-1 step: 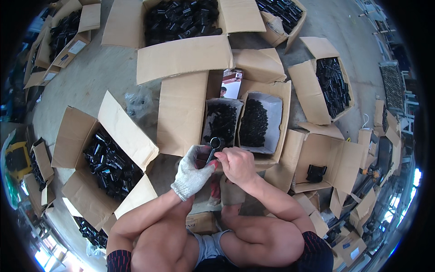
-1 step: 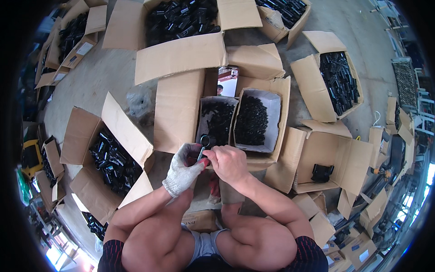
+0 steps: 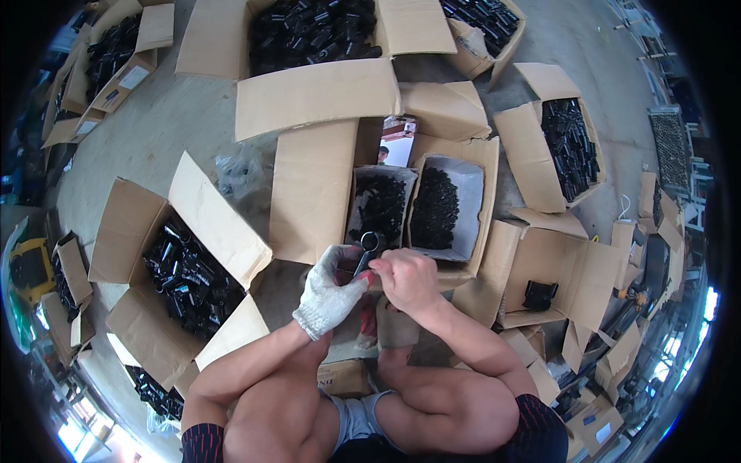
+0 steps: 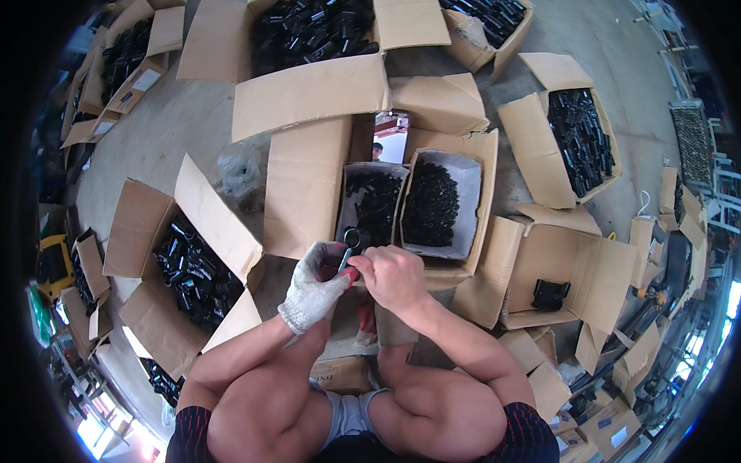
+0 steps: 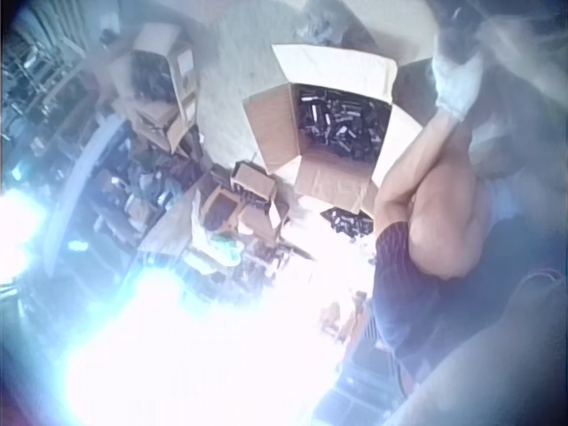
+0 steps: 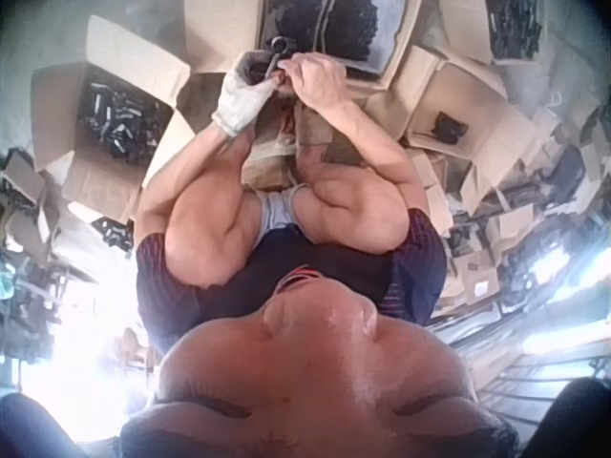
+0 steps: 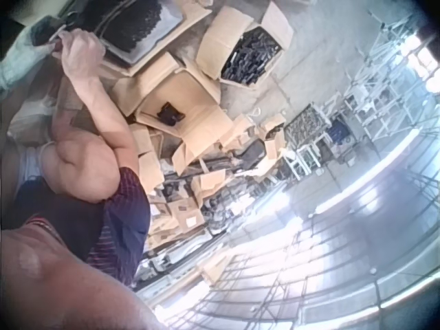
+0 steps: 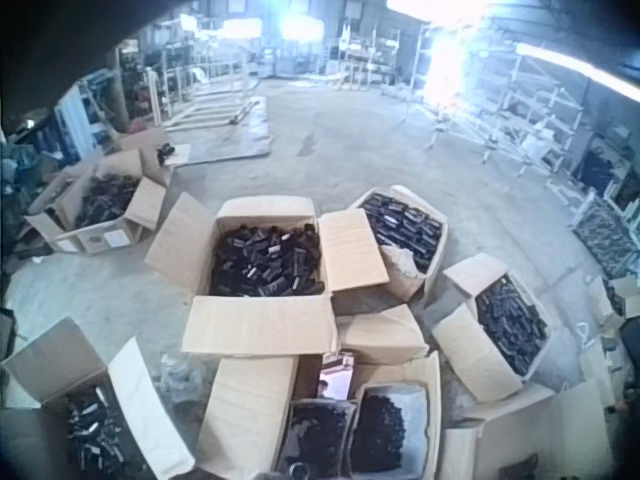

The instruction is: The person assembles small black metal components by hand, inserting a small screw into a hole in a curved metal piece while sitting on the floor surrounded by boxes of similar parts.

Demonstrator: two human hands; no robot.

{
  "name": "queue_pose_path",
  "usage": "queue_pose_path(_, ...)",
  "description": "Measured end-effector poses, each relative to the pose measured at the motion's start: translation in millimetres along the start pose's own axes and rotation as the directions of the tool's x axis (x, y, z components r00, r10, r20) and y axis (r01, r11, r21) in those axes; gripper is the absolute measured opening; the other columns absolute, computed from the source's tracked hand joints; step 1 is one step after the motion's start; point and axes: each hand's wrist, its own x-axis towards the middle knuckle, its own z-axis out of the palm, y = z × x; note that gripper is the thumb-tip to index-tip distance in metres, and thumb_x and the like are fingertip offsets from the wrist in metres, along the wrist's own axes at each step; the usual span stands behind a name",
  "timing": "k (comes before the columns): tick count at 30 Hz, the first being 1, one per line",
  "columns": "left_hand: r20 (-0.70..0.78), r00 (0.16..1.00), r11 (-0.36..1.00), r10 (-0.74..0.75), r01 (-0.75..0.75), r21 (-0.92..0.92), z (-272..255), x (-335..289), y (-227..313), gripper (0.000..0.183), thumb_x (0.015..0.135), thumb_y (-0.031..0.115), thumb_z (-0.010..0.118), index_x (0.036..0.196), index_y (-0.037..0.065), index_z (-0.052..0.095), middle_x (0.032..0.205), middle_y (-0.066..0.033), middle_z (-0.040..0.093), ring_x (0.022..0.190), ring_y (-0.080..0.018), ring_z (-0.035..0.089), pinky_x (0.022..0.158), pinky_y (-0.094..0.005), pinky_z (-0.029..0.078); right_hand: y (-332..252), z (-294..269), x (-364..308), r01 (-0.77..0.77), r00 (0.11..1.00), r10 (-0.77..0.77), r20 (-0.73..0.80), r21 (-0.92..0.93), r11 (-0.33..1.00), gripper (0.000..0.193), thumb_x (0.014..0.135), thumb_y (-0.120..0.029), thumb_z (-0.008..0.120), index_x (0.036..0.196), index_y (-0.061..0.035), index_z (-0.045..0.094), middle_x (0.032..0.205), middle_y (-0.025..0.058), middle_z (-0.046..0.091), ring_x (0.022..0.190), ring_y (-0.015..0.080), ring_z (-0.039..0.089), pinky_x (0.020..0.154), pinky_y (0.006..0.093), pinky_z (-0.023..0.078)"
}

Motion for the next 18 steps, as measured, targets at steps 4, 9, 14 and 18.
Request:
queue_pose_path(4, -0.023, 1.0, 0.999, -0.004, 0.006, 0.044, -2.3, -1.7, 1.3, 0.038, 0.091, 0.006, 0.074, 0.125, -0.001, 0.057, 0.096, -0.0072, 0.07, 0.078, -0.01, 0.067, 0.069, -0.0265, 0.056, -11.8, -11.0, 6.6, -0.078, 0.997, 0.079, 0.001, 0.162, 0.984, 0.034, 0.096, -0.031, 0.071, 0.079, -0.0046, 0.058, 0.063, 0.0098, 0.057, 0.064, 0.0326, 0.063, 0.057, 0.0421, 0.049)
queue_pose_path(9, -0.002, 1.0, 0.998, 0.004, -0.004, 0.063, 0.6, 0.5, -6.3, 0.036, 0.092, 0.004, 0.072, 0.125, -0.001, 0.057, 0.097, -0.0062, 0.069, 0.078, -0.0088, 0.065, 0.069, -0.0256, 0.055, 0.9, 1.2, 0.5, -0.016, 0.992, 0.016, 0.126, -0.008, 1.0, 0.031, 0.1, -0.029, 0.065, 0.083, -0.0037, 0.06, 0.065, 0.0109, 0.059, 0.065, 0.0339, 0.064, 0.057, 0.0438, 0.051)
queue_pose_path(14, -0.068, 0.998, 1.0, 0.013, -0.011, 0.024, -1.2, 1.4, -14.7, 0.038, 0.088, 0.003, 0.076, 0.121, -0.002, 0.06, 0.101, -0.0099, 0.072, 0.092, -0.0115, 0.068, 0.08, -0.0287, 0.057, -18.4, -10.5, 0.7, -0.096, 0.995, 0.095, 0.019, 0.125, 0.987, 0.03, 0.1, -0.028, 0.063, 0.08, -0.006, 0.057, 0.068, 0.0115, 0.062, 0.065, 0.0345, 0.064, 0.057, 0.0469, 0.051)
queue_pose_path(18, -0.049, 0.998, 0.999, -0.026, 0.027, 0.022, 3.9, -2.8, -3.9, 0.038, 0.087, 0.001, 0.076, 0.122, -0.001, 0.06, 0.103, -0.0085, 0.071, 0.091, -0.0112, 0.067, 0.08, -0.0279, 0.056, -5.1, -8.0, -2.7, -0.029, 0.992, 0.021, 0.127, 0.061, 0.998, 0.025, 0.1, -0.02, 0.06, 0.08, -0.0047, 0.057, 0.073, 0.015, 0.065, 0.069, 0.0353, 0.066, 0.059, 0.047, 0.052)
